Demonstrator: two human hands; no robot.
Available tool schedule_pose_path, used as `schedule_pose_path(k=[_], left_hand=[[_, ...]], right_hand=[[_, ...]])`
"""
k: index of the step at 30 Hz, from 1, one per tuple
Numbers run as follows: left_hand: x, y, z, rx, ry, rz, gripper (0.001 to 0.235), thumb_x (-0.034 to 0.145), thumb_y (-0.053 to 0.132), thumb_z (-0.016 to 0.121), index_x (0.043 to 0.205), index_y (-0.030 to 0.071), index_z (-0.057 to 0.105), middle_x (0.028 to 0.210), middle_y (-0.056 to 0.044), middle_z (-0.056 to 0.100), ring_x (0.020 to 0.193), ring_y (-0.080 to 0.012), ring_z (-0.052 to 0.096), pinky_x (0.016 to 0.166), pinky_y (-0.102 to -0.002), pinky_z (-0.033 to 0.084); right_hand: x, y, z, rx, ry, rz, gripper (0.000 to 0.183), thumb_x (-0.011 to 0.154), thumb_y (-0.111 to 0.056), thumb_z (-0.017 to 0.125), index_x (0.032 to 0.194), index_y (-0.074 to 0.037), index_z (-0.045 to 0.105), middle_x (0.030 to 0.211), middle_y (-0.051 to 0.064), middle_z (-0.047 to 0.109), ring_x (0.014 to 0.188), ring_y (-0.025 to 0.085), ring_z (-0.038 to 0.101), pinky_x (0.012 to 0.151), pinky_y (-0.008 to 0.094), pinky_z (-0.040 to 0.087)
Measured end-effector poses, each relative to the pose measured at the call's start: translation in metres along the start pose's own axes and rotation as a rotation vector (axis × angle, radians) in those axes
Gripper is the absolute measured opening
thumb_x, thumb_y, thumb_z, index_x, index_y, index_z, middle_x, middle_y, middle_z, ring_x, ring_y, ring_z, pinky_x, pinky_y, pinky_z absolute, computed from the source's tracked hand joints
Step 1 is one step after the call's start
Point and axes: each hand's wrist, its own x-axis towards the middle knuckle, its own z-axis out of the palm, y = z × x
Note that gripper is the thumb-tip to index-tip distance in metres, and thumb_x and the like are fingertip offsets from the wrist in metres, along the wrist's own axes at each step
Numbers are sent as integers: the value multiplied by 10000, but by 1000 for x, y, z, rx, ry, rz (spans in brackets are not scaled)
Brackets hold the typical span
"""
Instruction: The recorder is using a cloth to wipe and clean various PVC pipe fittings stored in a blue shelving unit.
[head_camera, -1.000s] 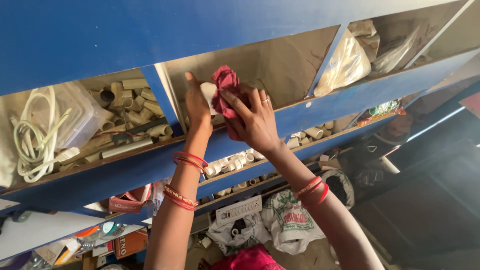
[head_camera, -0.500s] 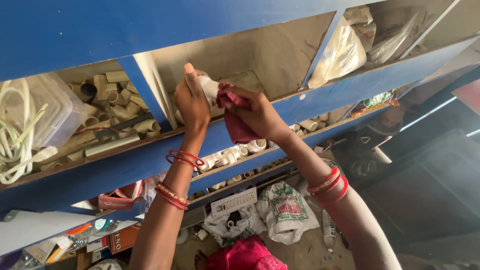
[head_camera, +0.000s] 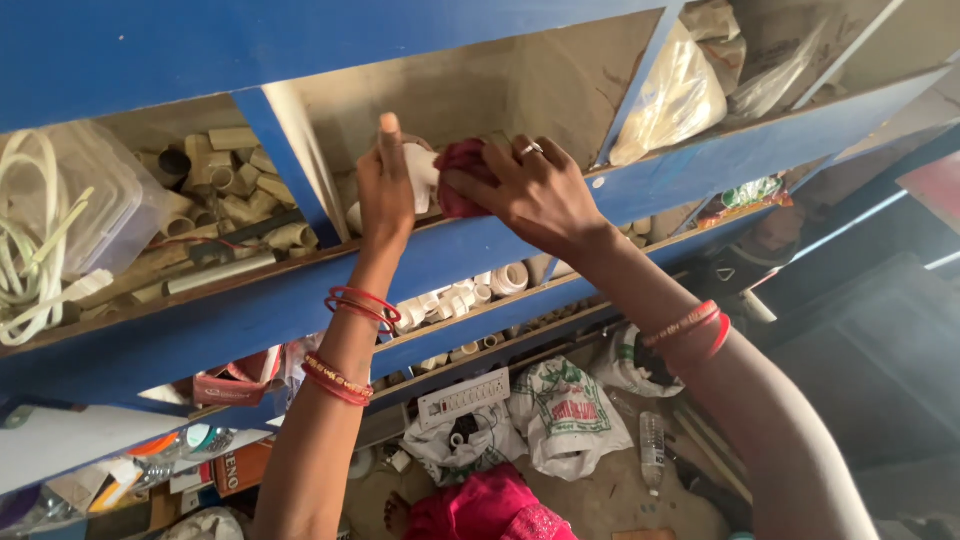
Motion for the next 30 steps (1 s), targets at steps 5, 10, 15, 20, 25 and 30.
schedule_pose_path(k=[5,10,15,20,25,30], left_hand=[[9,-6,3,-225,5,-200,751,1020,671,367,847,22,703,747,-20,658,700,-122,612,642,-296,493],[8,-30,2,-181,117,-70,720,1056,642,343,866,29,668,760,-33,661,714,-129,618,658,-297,493],[20,-58,7,-411,309,-150,529,1117,479,353,1015,35,621,902,-66,686,799,-161,664,724,-324,547],[14,-46,7,-438,172,230,457,1156,378,410,1191,-63,526,1137,-201,608,1014,-283,636,878,-428,510],[5,-4,7,-173,107,80,357,1203,376,345,1209,54,500,1082,-123,676,1005,-246,658,875,-373,557],[-4,30,4,186,224,25,325,1140,338,361,1241,67,508,772,-140,642,688,-292,677,639,-423,494]], right_hand=[[10,-27,24,120,49,189,445,901,-168,787,1316,-244,646,1122,75,668,934,270,703,739,387,587],[13,-55,65,591,160,706,374,899,-149,770,1223,-151,583,1060,113,723,920,354,714,718,424,579],[28,-39,25,607,381,635,477,952,-258,748,1348,-135,513,1261,155,629,1059,360,700,883,469,576],[36,-22,36,168,184,57,642,883,-230,713,1488,-175,505,1465,114,486,1178,379,608,926,441,588],[29,-17,58,155,72,38,630,906,-187,695,1504,-117,506,1405,151,525,1027,337,665,767,380,604],[11,-18,79,158,-81,245,485,967,-228,669,1377,-8,533,1257,178,589,757,329,718,608,404,571]])
